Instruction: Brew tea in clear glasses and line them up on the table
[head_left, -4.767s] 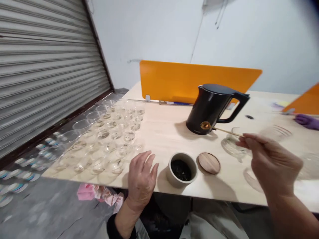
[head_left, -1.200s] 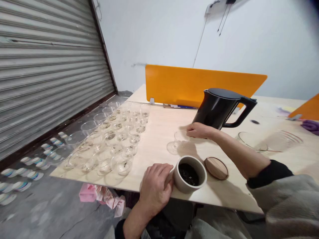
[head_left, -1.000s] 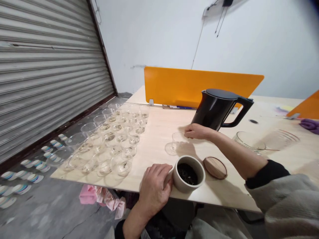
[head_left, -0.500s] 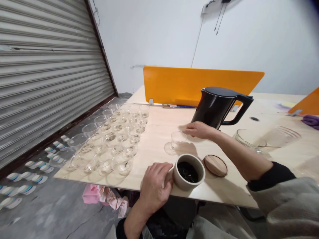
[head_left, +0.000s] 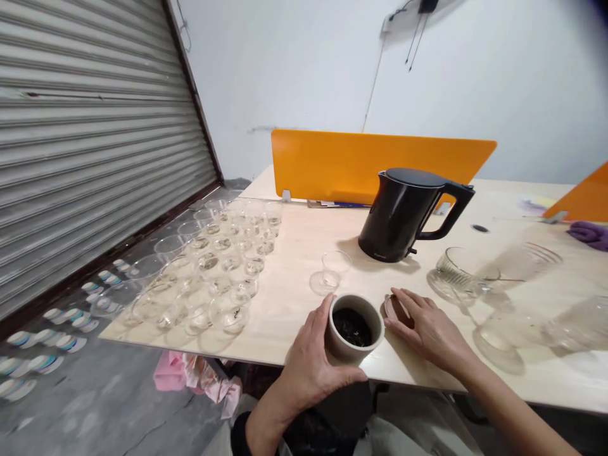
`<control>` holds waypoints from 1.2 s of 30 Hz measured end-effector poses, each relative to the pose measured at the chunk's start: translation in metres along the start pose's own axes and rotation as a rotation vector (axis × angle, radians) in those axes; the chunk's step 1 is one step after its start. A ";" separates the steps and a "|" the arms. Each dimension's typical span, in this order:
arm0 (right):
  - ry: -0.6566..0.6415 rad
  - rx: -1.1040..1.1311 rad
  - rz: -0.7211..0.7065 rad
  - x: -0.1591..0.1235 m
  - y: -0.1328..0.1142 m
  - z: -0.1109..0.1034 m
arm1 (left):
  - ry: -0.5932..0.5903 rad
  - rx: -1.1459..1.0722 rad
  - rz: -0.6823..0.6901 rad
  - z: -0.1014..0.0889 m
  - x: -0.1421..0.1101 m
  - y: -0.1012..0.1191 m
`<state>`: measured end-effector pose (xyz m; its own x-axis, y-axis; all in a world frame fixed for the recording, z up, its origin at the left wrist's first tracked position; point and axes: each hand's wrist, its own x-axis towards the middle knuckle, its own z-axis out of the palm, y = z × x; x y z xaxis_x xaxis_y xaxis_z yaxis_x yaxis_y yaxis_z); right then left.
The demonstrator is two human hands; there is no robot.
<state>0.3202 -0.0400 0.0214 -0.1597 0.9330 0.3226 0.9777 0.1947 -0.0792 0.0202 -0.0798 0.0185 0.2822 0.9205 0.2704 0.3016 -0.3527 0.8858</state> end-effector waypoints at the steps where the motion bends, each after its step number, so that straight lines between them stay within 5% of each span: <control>1: 0.006 0.018 -0.025 -0.002 0.001 0.003 | 0.021 -0.014 -0.018 0.003 0.001 0.000; 5: 0.017 0.078 -0.141 -0.006 -0.004 0.007 | 0.075 -0.027 -0.035 0.008 0.005 -0.001; 9: 0.083 0.193 -0.090 -0.003 -0.014 -0.001 | 0.075 -0.032 -0.010 0.007 0.005 0.000; 13: 0.193 0.369 -0.053 0.004 -0.039 -0.038 | 0.074 -0.017 0.026 0.004 0.005 0.000; 19: 0.072 0.419 -0.351 0.015 -0.106 -0.087 | 0.078 -0.005 0.045 0.005 0.004 -0.004; 24: -0.001 0.307 -0.438 0.020 -0.133 -0.079 | 0.106 0.038 0.058 0.011 0.004 -0.009; 36: -0.043 0.243 -0.451 0.017 -0.132 -0.063 | 0.090 0.053 0.072 0.011 0.006 -0.007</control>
<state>0.1967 -0.0686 0.0971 -0.5683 0.7508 0.3368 0.7513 0.6403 -0.1598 0.0301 -0.0740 0.0101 0.2230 0.9031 0.3669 0.3319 -0.4242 0.8425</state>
